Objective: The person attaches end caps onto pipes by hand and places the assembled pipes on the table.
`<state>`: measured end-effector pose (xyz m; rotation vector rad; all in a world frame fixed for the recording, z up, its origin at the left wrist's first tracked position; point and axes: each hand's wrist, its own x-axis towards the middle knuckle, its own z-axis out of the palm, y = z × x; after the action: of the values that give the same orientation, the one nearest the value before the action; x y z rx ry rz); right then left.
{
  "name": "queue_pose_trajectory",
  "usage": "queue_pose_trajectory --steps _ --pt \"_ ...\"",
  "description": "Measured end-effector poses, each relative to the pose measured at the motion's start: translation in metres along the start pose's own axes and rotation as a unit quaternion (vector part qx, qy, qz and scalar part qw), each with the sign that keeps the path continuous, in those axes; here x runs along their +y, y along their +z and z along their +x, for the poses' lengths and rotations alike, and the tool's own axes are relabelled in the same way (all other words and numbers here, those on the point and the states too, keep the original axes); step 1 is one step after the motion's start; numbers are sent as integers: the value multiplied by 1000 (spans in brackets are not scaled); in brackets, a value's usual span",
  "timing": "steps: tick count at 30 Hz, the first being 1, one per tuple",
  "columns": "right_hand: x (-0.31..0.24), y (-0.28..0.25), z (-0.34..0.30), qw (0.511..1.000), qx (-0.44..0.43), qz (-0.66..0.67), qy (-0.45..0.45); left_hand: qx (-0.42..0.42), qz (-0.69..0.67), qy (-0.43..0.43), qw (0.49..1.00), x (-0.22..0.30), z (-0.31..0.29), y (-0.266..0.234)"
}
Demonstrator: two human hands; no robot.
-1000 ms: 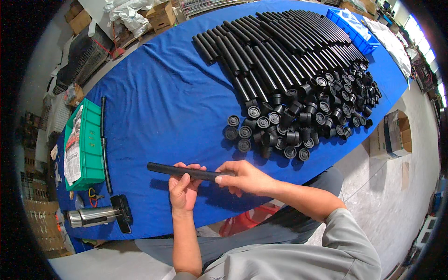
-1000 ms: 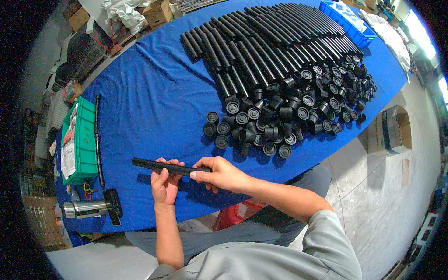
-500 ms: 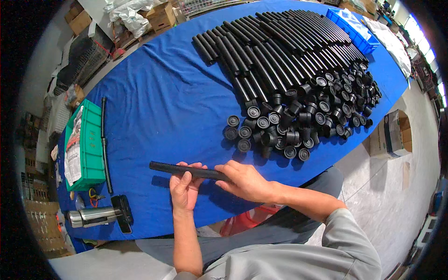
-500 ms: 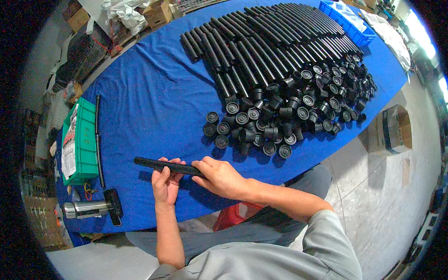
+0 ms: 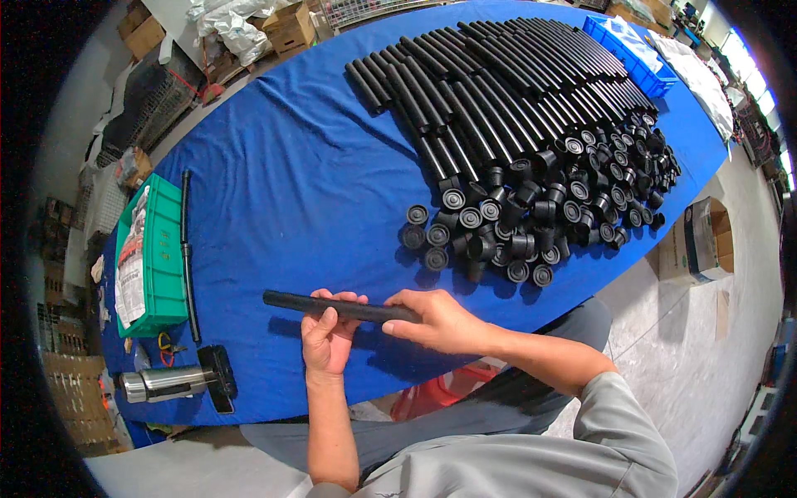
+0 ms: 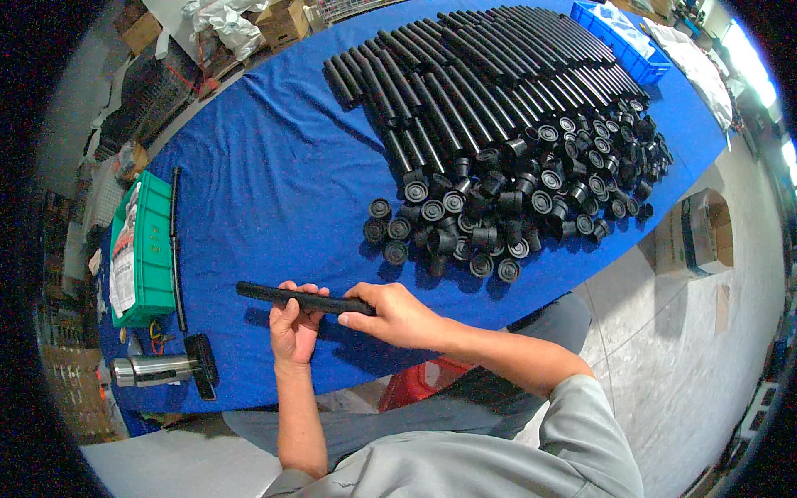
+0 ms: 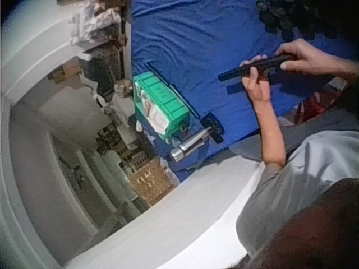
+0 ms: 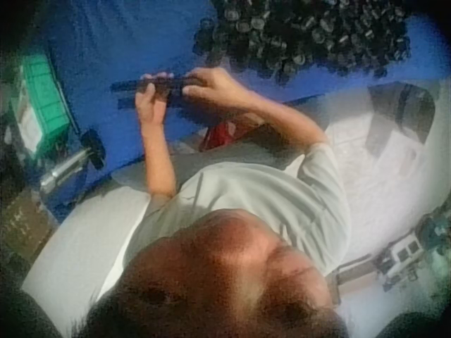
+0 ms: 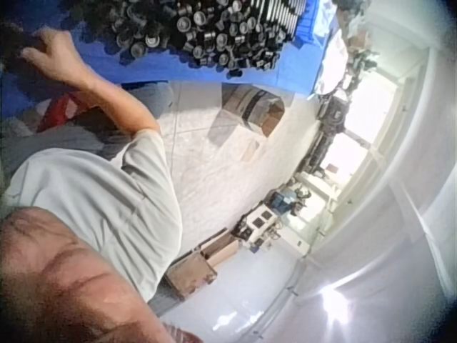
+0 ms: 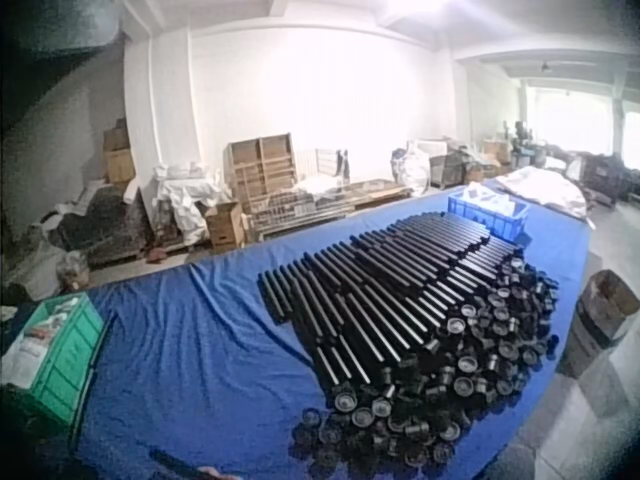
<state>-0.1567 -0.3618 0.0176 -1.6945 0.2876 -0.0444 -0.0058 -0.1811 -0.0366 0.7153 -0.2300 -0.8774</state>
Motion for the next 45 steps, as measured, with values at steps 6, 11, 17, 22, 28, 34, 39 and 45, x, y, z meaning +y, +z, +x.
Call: queue_pose_trajectory --steps 6,11,17,22,28,34,39,45 --pt "17 4 2 996 33 -30 -74 15 7 4 1000 -2 3 7" --pt "20 2 3 984 26 -84 -156 12 7 8 1000 0 2 5" --pt "22 4 4 987 23 -85 -132 5 10 8 1000 -3 3 2" --pt "22 1 5 978 58 -121 -161 31 49 1 998 -2 3 10" --pt "1 -4 4 999 23 -3 -45 35 42 18 998 -3 3 5" --pt "26 0 8 997 5 72 -20 45 34 11 998 -5 3 16" --pt "29 1 9 931 147 -185 -278 27 32 17 999 -4 3 7" --pt "15 -2 5 996 -11 61 56 25 29 15 999 -3 4 8"
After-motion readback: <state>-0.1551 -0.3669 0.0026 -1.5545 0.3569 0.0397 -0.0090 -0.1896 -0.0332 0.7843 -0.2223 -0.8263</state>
